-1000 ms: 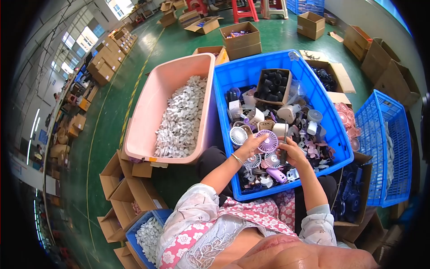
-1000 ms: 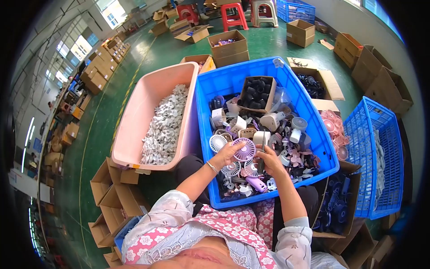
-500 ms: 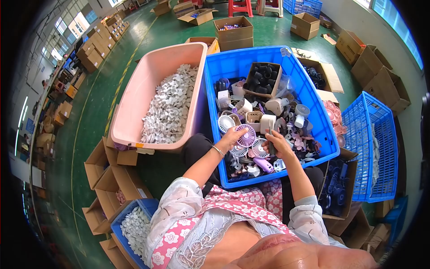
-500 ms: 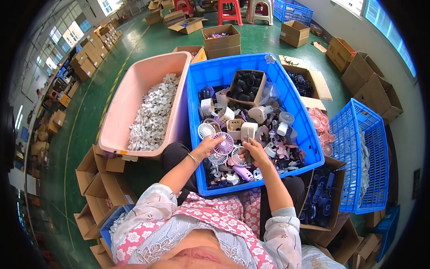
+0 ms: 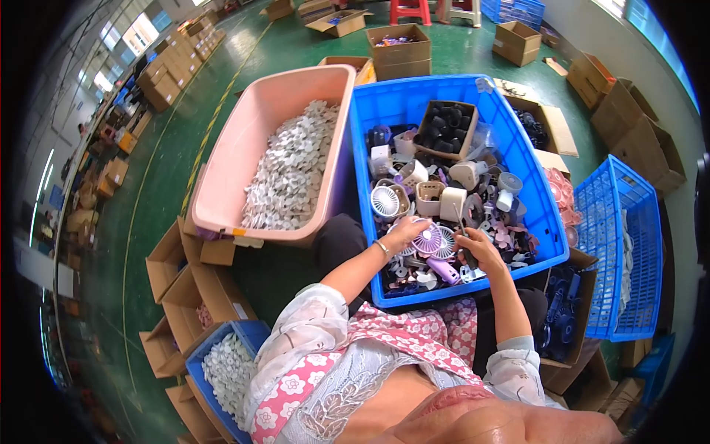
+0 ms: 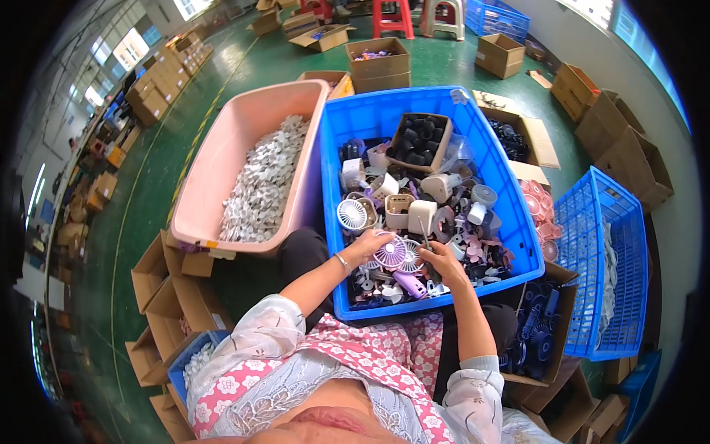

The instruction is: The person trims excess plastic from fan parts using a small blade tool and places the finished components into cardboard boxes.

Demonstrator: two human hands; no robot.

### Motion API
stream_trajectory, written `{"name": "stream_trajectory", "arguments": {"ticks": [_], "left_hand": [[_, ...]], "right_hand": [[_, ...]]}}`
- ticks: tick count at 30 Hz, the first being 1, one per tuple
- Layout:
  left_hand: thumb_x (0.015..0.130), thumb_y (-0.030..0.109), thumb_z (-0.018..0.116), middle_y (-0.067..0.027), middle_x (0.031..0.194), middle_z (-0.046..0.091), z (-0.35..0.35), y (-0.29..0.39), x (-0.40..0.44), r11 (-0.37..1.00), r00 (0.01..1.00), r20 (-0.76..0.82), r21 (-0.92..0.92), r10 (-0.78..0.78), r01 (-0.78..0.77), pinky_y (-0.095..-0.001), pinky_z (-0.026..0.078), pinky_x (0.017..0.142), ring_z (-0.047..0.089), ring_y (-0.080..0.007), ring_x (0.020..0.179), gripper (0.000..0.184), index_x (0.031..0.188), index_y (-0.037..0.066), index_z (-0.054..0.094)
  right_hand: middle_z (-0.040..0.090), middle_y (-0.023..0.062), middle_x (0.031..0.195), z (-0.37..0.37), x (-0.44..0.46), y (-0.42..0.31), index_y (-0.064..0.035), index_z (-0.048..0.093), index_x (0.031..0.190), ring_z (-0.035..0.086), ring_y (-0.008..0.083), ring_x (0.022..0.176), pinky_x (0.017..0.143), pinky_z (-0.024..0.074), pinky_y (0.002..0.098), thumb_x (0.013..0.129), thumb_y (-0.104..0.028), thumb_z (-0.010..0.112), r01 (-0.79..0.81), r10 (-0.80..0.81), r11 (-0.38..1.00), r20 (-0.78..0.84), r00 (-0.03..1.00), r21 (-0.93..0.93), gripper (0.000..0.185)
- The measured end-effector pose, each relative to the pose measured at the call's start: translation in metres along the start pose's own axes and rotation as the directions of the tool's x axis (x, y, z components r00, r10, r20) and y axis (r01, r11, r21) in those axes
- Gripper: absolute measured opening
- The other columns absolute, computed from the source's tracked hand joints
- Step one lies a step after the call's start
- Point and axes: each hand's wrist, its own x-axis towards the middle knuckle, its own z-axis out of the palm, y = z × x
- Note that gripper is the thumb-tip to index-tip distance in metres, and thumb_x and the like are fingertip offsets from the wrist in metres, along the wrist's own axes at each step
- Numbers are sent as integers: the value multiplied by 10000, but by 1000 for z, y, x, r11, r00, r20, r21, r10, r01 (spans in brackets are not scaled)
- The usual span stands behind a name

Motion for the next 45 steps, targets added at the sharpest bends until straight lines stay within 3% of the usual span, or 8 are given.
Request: {"name": "stream_trajectory", "arguments": {"ticks": [10,15,19,21,26,36,40,45], "left_hand": [[872,246,556,-49,903,619,-9,59,-100,939,959,183,-309,218,-155,-249,498,709,608,-121,793,252,971,16,578],[890,243,516,-105,1019,613,-128,93,-221,467,748,-366,-607,554,-643,-388,473,867,596,-221,935,291,1052,3,554],[897,244,449,-88,994,622,-241,27,-280,224,444,-836,-388,324,-894,-352,504,762,599,-206,898,276,1026,27,558],[895,240,433,-50,904,617,-296,-32,-290,251,348,-931,-312,112,-916,-262,450,506,573,-152,748,220,971,76,558],[861,157,503,-103,887,593,-372,-94,-286,429,75,-954,-200,-291,-881,-313,527,549,601,-208,714,158,985,61,522],[764,98,612,-155,921,573,-570,-55,-267,928,-635,-765,308,110,-211,-320,489,638,586,-216,721,284,991,-33,502],[781,138,601,-68,881,622,-645,-5,-250,530,-101,-983,167,152,-831,-317,484,633,583,-144,742,208,939,1,603],[889,375,490,-155,1138,547,-673,39,-251,678,352,-846,17,402,-735,-369,468,840,574,-254,967,541,1201,-63,447]], "right_hand": [[543,31,624,20,-11,16,-15,565,896,487,96,443,401,372,233,791,-130,582,-43,98,979,275,956,-200,157],[572,59,680,32,-14,19,2,525,1088,496,116,474,430,382,229,769,-93,556,-142,196,973,322,926,-183,335],[611,98,702,29,-6,27,1,539,1065,542,137,504,470,422,234,775,-103,516,-209,276,946,274,921,-249,310],[607,101,669,30,-9,29,10,548,1023,546,143,500,476,427,239,780,-101,501,-178,240,947,218,946,-269,271],[613,105,657,35,-12,42,16,547,956,558,144,498,477,434,242,783,-96,511,-87,110,898,28,994,-432,210],[580,109,586,69,-18,42,20,504,932,562,174,463,460,454,274,757,-72,483,-109,-16,792,-198,980,-601,199],[587,116,570,55,-17,58,10,515,844,570,183,493,500,459,304,752,-134,465,-137,-62,745,-272,960,-653,178],[616,105,571,82,-23,37,17,547,796,615,187,529,519,480,292,718,-162,490,-197,-66,643,-310,949,-740,203]]}}
